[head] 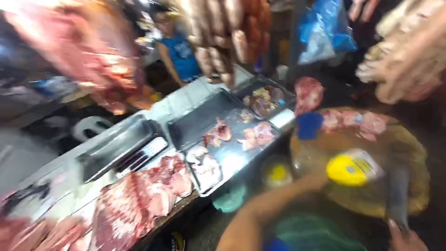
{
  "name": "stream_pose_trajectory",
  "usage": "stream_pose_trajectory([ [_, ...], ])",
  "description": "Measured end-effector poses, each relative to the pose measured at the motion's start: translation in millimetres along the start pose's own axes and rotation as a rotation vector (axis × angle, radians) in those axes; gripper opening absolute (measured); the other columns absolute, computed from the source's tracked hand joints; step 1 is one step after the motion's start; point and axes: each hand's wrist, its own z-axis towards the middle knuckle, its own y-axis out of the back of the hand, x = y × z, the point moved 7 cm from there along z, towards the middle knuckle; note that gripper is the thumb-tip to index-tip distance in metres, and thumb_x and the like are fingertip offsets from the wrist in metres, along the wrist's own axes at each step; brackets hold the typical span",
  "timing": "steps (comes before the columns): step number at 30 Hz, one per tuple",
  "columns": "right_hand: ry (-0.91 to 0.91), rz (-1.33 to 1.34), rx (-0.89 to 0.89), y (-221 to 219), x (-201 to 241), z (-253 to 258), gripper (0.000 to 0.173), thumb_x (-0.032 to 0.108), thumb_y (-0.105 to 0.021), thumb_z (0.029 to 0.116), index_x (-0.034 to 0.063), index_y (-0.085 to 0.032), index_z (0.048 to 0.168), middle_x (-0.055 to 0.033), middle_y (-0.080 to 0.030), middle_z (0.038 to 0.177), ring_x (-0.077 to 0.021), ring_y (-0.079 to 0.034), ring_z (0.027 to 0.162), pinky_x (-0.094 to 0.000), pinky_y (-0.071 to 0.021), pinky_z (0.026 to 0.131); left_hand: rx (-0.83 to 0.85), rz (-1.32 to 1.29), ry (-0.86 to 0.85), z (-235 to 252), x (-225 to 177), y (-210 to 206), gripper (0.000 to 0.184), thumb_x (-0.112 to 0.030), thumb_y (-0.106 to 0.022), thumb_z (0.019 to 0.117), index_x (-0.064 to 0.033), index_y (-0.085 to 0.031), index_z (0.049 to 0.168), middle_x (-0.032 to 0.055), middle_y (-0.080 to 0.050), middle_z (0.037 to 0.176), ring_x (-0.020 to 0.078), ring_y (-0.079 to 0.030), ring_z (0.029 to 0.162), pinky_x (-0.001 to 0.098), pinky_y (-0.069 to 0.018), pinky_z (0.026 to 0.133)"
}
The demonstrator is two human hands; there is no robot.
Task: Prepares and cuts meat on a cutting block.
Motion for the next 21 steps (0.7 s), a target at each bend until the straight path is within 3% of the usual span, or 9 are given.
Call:
stream_pose_trajectory([
  [2, -0.02, 0.068, -0.082, 2.6, -0.8, -9.7, 0.072, 0.062, -0.036, 0.1059, -0.0008, -0.055, 0.136, -0.0203, -0.064, 0.08, -0.031, -0.063, 0.059, -0.0546, -0.0567, 0.057, 0.036, -0.072, -0.059, -5.9, 6.3, -3.6, 0.041, -0.028, -0.05, 0.1071, -0.0003, -0.059, 0.136, 0.0251, -0.065, 0.127, 0.0412, -0.064, 0.119, 0.0613, -0.0509, 0.1],
  [6, 0.039, -0.003, -0.156, -0.7, 22.8, -19.3, 0.066, 0.059, -0.039, 0.1051, 0.0031, -0.056, 0.135, -0.02, -0.068, 0.089, -0.0354, -0.068, 0.075, -0.0593, -0.0568, 0.071, -0.048, -0.172, -0.077, 11.4, 23.0, -30.4, 0.034, -0.023, -0.056, 0.1046, -0.0048, -0.061, 0.133, 0.0223, -0.069, 0.116, 0.0394, -0.069, 0.106, 0.0605, -0.055, 0.092],
  [9, 0.236, -0.091, -0.099, -19.7, 66.3, -24.0, 0.059, 0.054, -0.044, 0.1057, 0.004, -0.06, 0.132, -0.0166, -0.069, 0.086, -0.0332, -0.069, 0.077, -0.0569, -0.0567, 0.073, -0.074, -0.167, -0.056, 18.3, 27.1, -35.4, 0.03, -0.026, -0.054, 0.105, -0.0041, -0.064, 0.122, 0.0209, -0.071, 0.102, 0.0384, -0.071, 0.096, 0.0605, -0.0565, 0.085],
  [15, 0.404, -0.236, 0.046, -69.2, 116.7, 17.3, 0.06, 0.061, -0.044, 0.104, 0.0095, -0.063, 0.129, -0.0167, -0.072, 0.09, -0.0351, -0.072, 0.088, -0.0577, -0.057, 0.083, -0.088, -0.164, -0.045, 15.1, 26.3, -36.0, 0.031, -0.03, -0.049, 0.1073, -0.0057, -0.067, 0.116, 0.0193, -0.072, 0.096, 0.0377, -0.071, 0.094, 0.0607, -0.056, 0.084],
  [19, 0.324, -0.335, 0.097, -78.3, 99.8, 28.1, 0.064, 0.064, -0.04, 0.1038, 0.0104, -0.059, 0.133, -0.0174, -0.072, 0.095, -0.0364, -0.072, 0.094, -0.0582, -0.056, 0.086, -0.077, -0.244, -0.005, 13.0, 29.1, -35.4, 0.031, -0.029, -0.049, 0.1069, -0.0054, -0.068, 0.112, 0.0191, -0.07, 0.093, 0.037, -0.07, 0.09, 0.0602, -0.0556, 0.08],
  [21, 0.268, -0.404, 0.15, -69.6, 77.0, 17.1, 0.065, 0.063, -0.038, 0.1044, 0.0091, -0.057, 0.135, -0.0186, -0.072, 0.099, -0.0376, -0.072, 0.096, -0.0591, -0.0566, 0.086, -0.048, -0.28, 0.014, 19.4, 35.8, -39.3, 0.035, -0.031, -0.045, 0.1084, -0.0064, -0.068, 0.118, 0.0195, -0.072, 0.098, 0.0368, -0.071, 0.095, 0.0603, -0.055, 0.085],
])
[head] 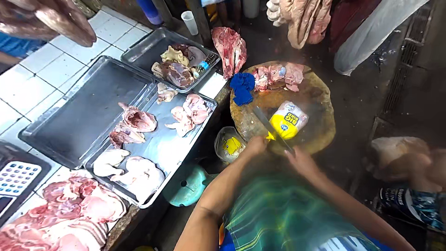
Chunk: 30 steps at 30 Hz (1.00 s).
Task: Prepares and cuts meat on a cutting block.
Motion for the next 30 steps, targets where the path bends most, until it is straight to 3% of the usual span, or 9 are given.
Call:
stream_pose_trajectory([
  [3, -0.093, -0.109, 0.136, 7.5, -31.7, -43.4, 0.066, 0.063, -0.039, 0.1045, 0.0077, -0.054, 0.137, -0.0212, -0.071, 0.103, -0.0407, -0.071, 0.098, -0.0616, -0.0562, 0.085, 0.02, -0.046, 0.011, -4.7, 2.2, -6.4, 0.035, -0.029, -0.045, 0.1083, -0.0036, -0.069, 0.107, 0.0202, -0.07, 0.093, 0.0373, -0.07, 0.091, 0.0606, -0.0541, 0.082],
  [6, -0.141, -0.195, 0.206, 18.9, -43.4, -62.6, 0.067, 0.066, -0.038, 0.1036, 0.0081, -0.054, 0.135, -0.0218, -0.071, 0.103, -0.0419, -0.071, 0.1, -0.0618, -0.0554, 0.086, 0.061, -0.035, 0.014, -16.9, -9.9, -24.9, 0.035, -0.029, -0.046, 0.1079, -0.0037, -0.07, 0.107, 0.0193, -0.071, 0.093, 0.0359, -0.07, 0.09, 0.0589, -0.0557, 0.081],
  [10, -0.077, -0.194, 0.145, 9.1, -9.3, -30.4, 0.068, 0.064, -0.038, 0.1046, 0.0046, -0.057, 0.133, -0.0221, -0.071, 0.106, -0.0413, -0.07, 0.103, -0.0613, -0.0553, 0.089, 0.065, 0.071, -0.019, -15.5, -22.0, -38.3, 0.035, -0.031, -0.046, 0.1074, -0.0048, -0.07, 0.106, 0.0181, -0.072, 0.096, 0.0363, -0.07, 0.096, 0.0599, -0.0548, 0.084],
  [13, -0.079, -0.189, 0.13, -3.5, 0.7, -4.3, 0.069, 0.067, -0.036, 0.1035, 0.0072, -0.059, 0.131, -0.0195, -0.072, 0.111, -0.0379, -0.07, 0.109, -0.0594, -0.0544, 0.093, 0.006, 0.11, -0.037, -9.1, -3.1, -40.5, 0.037, -0.035, -0.045, 0.1059, -0.0076, -0.07, 0.101, 0.0155, -0.071, 0.09, 0.0346, -0.071, 0.092, 0.0592, -0.0553, 0.08],
  [17, -0.116, -0.185, 0.163, -0.8, -39.3, -40.6, 0.068, 0.067, -0.038, 0.103, 0.0087, -0.055, 0.135, -0.0208, -0.072, 0.102, -0.041, -0.071, 0.098, -0.0625, -0.0564, 0.085, -0.022, -0.01, 0.052, -21.6, 18.8, -23.3, 0.034, -0.032, -0.047, 0.1061, -0.0073, -0.071, 0.106, 0.0164, -0.071, 0.091, 0.0343, -0.071, 0.089, 0.0591, -0.0556, 0.08],
  [19, -0.179, -0.229, 0.218, 7.4, -64.2, -65.8, 0.07, 0.067, -0.038, 0.103, 0.0088, -0.052, 0.139, -0.0235, -0.071, 0.106, -0.0436, -0.07, 0.102, -0.0635, -0.0555, 0.087, -0.04, -0.069, 0.067, -26.9, 28.5, -18.9, 0.034, -0.033, -0.046, 0.1063, -0.0076, -0.069, 0.103, 0.0153, -0.069, 0.087, 0.0328, -0.07, 0.085, 0.0576, -0.0553, 0.076],
  [23, -0.175, -0.261, 0.238, 11.9, -74.5, -84.3, 0.072, 0.069, -0.037, 0.102, 0.0088, -0.054, 0.137, -0.0235, -0.072, 0.101, -0.0436, -0.071, 0.098, -0.0627, -0.0557, 0.084, -0.091, -0.12, 0.186, -63.9, 73.9, 8.6, 0.036, -0.032, -0.047, 0.1063, -0.0048, -0.067, 0.096, 0.0165, -0.067, 0.082, 0.0334, -0.068, 0.078, 0.0576, -0.0549, 0.071],
  [25, -0.14, -0.175, 0.202, 9.5, -75.0, -84.3, 0.069, 0.069, -0.042, 0.1008, 0.0101, -0.059, 0.133, -0.0224, -0.072, 0.096, -0.0434, -0.071, 0.094, -0.0634, -0.0553, 0.082, -0.082, -0.081, 0.32, -75.1, 110.9, 21.1, 0.041, -0.035, -0.049, 0.1048, -0.0016, -0.069, 0.092, 0.02, -0.068, 0.085, 0.0371, -0.069, 0.083, 0.0613, -0.0541, 0.075],
  [30, -0.011, 0.004, 0.054, 12.3, -52.1, -91.9, 0.061, 0.062, -0.05, 0.1014, 0.0078, -0.064, 0.126, -0.0212, -0.07, 0.084, -0.0413, -0.071, 0.08, -0.0626, -0.0544, 0.073, -0.079, -0.069, 0.612, -56.8, 183.9, 38.5, 0.047, -0.044, -0.055, 0.1017, 0.0004, -0.071, 0.097, 0.0204, -0.072, 0.093, 0.0353, -0.072, 0.085, 0.0593, -0.057, 0.08],
])
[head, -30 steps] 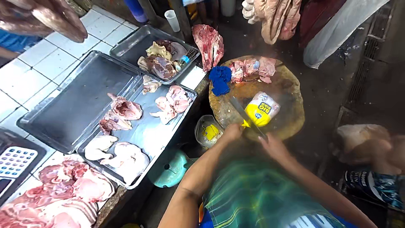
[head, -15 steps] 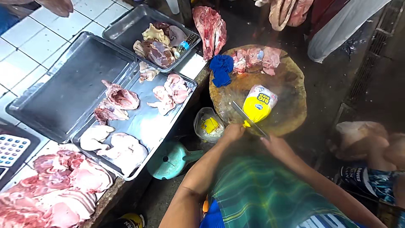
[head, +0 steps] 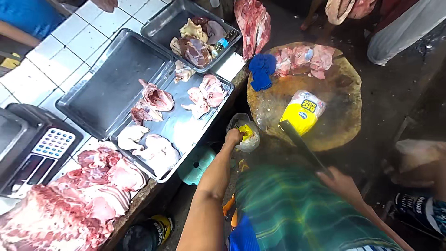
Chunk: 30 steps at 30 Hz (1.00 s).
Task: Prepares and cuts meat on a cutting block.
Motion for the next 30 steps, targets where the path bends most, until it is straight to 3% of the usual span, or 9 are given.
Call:
stream_pose_trajectory([
  [3, 0.038, 0.099, -0.107, 4.6, 10.1, -1.3, 0.061, 0.061, -0.051, 0.1004, 0.006, -0.066, 0.123, -0.0191, -0.068, 0.079, -0.037, -0.069, 0.073, -0.0586, -0.0535, 0.067, 0.032, 0.018, 0.098, 28.4, 10.0, 8.2, 0.054, -0.051, -0.054, 0.1018, 0.0007, -0.069, 0.103, 0.0179, -0.072, 0.094, 0.031, -0.071, 0.08, 0.054, -0.058, 0.076],
  [7, -0.039, 0.233, -0.279, 18.5, -2.1, -1.3, 0.06, 0.06, -0.051, 0.1006, 0.0066, -0.066, 0.123, -0.0174, -0.069, 0.078, -0.0344, -0.068, 0.069, -0.0579, -0.0539, 0.065, -0.26, -0.113, -0.002, 14.6, -23.8, 58.5, 0.052, -0.046, -0.05, 0.1047, 0.001, -0.07, 0.112, 0.027, -0.07, 0.111, 0.0444, -0.067, 0.109, 0.068, -0.0504, 0.093],
  [9, -0.161, 0.289, -0.344, 24.6, -20.3, 3.1, 0.06, 0.061, -0.05, 0.1013, 0.0077, -0.065, 0.124, -0.0169, -0.068, 0.078, -0.0345, -0.068, 0.07, -0.0593, -0.0542, 0.067, -0.37, -0.174, -0.129, -20.2, -90.0, 78.3, 0.047, -0.043, -0.049, 0.105, -0.0054, -0.068, 0.126, 0.0237, -0.07, 0.117, 0.0423, -0.066, 0.113, 0.0664, -0.0505, 0.095],
  [12, -0.335, 0.321, -0.372, 32.1, -44.5, 16.0, 0.062, 0.061, -0.047, 0.1032, 0.0077, -0.062, 0.13, -0.0202, -0.07, 0.086, -0.0387, -0.069, 0.08, -0.0616, -0.0541, 0.075, -0.254, -0.131, -0.35, -68.6, -220.4, 60.5, 0.069, -0.057, -0.057, 0.0983, -0.0154, -0.049, 0.152, 0.0239, -0.054, 0.145, 0.0438, -0.058, 0.127, 0.0663, -0.0485, 0.102],
  [14, -0.422, 0.339, -0.33, 31.1, -55.7, 24.8, 0.064, 0.062, -0.045, 0.1031, 0.0076, -0.06, 0.133, -0.0209, -0.071, 0.094, -0.0396, -0.07, 0.089, -0.0623, -0.055, 0.081, -0.181, 0.036, -0.439, -71.7, -288.2, 19.5, 0.099, -0.073, -0.068, 0.0824, -0.025, -0.032, 0.161, 0.0263, -0.037, 0.159, 0.05, -0.053, 0.13, 0.0697, -0.0482, 0.098],
  [17, -0.493, 0.37, -0.244, 32.9, -71.2, 34.2, 0.069, 0.065, -0.043, 0.102, 0.0072, -0.058, 0.136, -0.0209, -0.072, 0.105, -0.0386, -0.071, 0.099, -0.062, -0.0562, 0.088, -0.248, 0.297, -0.54, -50.0, -348.6, -42.9, 0.118, -0.073, -0.083, 0.0606, -0.0256, -0.037, 0.158, 0.034, -0.032, 0.158, 0.0572, -0.041, 0.136, 0.0753, -0.0409, 0.101],
  [20, -0.531, 0.379, -0.195, 37.8, -77.5, 36.9, 0.07, 0.066, -0.042, 0.1014, 0.0094, -0.055, 0.14, -0.0199, -0.072, 0.113, -0.038, -0.071, 0.106, -0.0606, -0.0562, 0.092, -0.249, 0.511, -0.543, -50.6, -375.2, -57.0, 0.118, -0.069, -0.086, 0.0548, -0.0271, -0.041, 0.156, 0.0371, -0.032, 0.156, 0.0586, -0.037, 0.139, 0.0745, -0.0393, 0.103],
  [24, -0.535, 0.385, -0.127, 24.4, -79.6, 42.4, 0.071, 0.067, -0.041, 0.1017, 0.0094, -0.052, 0.143, -0.0198, -0.072, 0.115, -0.039, -0.07, 0.11, -0.0609, -0.0553, 0.093, -0.23, 0.646, -0.412, -53.0, -361.0, -49.0, 0.141, -0.063, -0.092, 0.049, -0.0347, -0.015, 0.165, 0.0393, -0.011, 0.162, 0.0646, -0.03, 0.14, 0.073, -0.047, 0.094],
  [30, -0.458, 0.392, -0.122, 19.4, -98.5, 46.6, 0.072, 0.069, -0.04, 0.1014, 0.0088, -0.053, 0.139, -0.0189, -0.073, 0.111, -0.0375, -0.071, 0.108, -0.0586, -0.0562, 0.091, -0.169, 0.842, -0.451, -39.6, -376.0, -59.1, 0.113, -0.061, -0.086, 0.0572, -0.0391, -0.036, 0.157, 0.0345, -0.039, 0.151, 0.0533, -0.045, 0.133, 0.0684, -0.0466, 0.096],
])
